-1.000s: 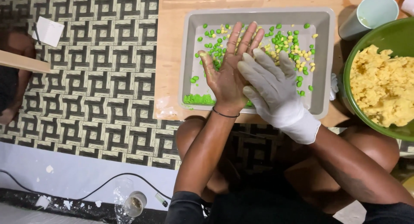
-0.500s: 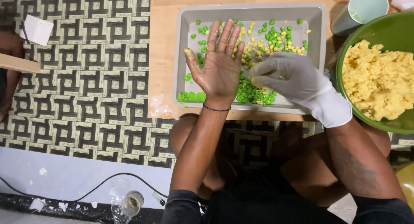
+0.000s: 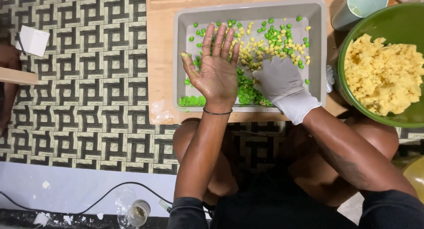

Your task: Rolling small pieces of yellow dough into balls and placing them in a tray of green and yellow sprinkles.

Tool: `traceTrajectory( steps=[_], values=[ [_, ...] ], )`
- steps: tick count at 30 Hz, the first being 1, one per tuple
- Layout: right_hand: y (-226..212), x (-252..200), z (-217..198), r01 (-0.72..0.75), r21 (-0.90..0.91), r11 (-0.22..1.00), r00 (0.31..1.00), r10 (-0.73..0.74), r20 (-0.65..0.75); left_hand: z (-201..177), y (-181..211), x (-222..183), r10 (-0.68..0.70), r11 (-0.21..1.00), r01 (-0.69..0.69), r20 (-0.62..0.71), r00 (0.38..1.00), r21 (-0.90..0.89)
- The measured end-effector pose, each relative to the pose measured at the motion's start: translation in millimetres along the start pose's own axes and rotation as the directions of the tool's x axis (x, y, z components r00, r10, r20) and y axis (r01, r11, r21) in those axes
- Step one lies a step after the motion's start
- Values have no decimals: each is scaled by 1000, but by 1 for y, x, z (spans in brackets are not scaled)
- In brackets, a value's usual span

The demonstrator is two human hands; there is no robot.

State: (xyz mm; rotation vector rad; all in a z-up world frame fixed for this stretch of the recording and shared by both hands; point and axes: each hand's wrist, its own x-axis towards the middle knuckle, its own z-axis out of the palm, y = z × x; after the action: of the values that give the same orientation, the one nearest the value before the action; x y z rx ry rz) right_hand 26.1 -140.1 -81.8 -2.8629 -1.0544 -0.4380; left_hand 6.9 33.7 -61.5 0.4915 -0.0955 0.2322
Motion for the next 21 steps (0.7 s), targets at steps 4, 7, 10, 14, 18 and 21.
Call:
traceTrajectory(
  steps=[4,7,10,14,18,21],
  values=[
    [-8,0,24,-19,-140,990,993,2,-119,5,2,-2,-13,1000,13,-45,999,-9],
    [-8,-1,44,10,-167,986,997,-23,-75,6,0,-2,-25,1000,24,-74,997,-13],
    [-7,0,42,14,-135,991,998,-23,-63,8,-1,-2,-32,999,33,-75,997,9],
    [3,8,-38,-52,66,996,983,39,180,10,-6,-2,-47,999,47,-43,998,-10],
    [6,2,-84,-205,820,535,975,190,119,24,-16,-7,-80,994,85,-84,993,63],
    [-2,-1,-96,-75,910,409,974,227,-22,32,-24,-8,-105,977,114,-59,993,180]
  ],
)
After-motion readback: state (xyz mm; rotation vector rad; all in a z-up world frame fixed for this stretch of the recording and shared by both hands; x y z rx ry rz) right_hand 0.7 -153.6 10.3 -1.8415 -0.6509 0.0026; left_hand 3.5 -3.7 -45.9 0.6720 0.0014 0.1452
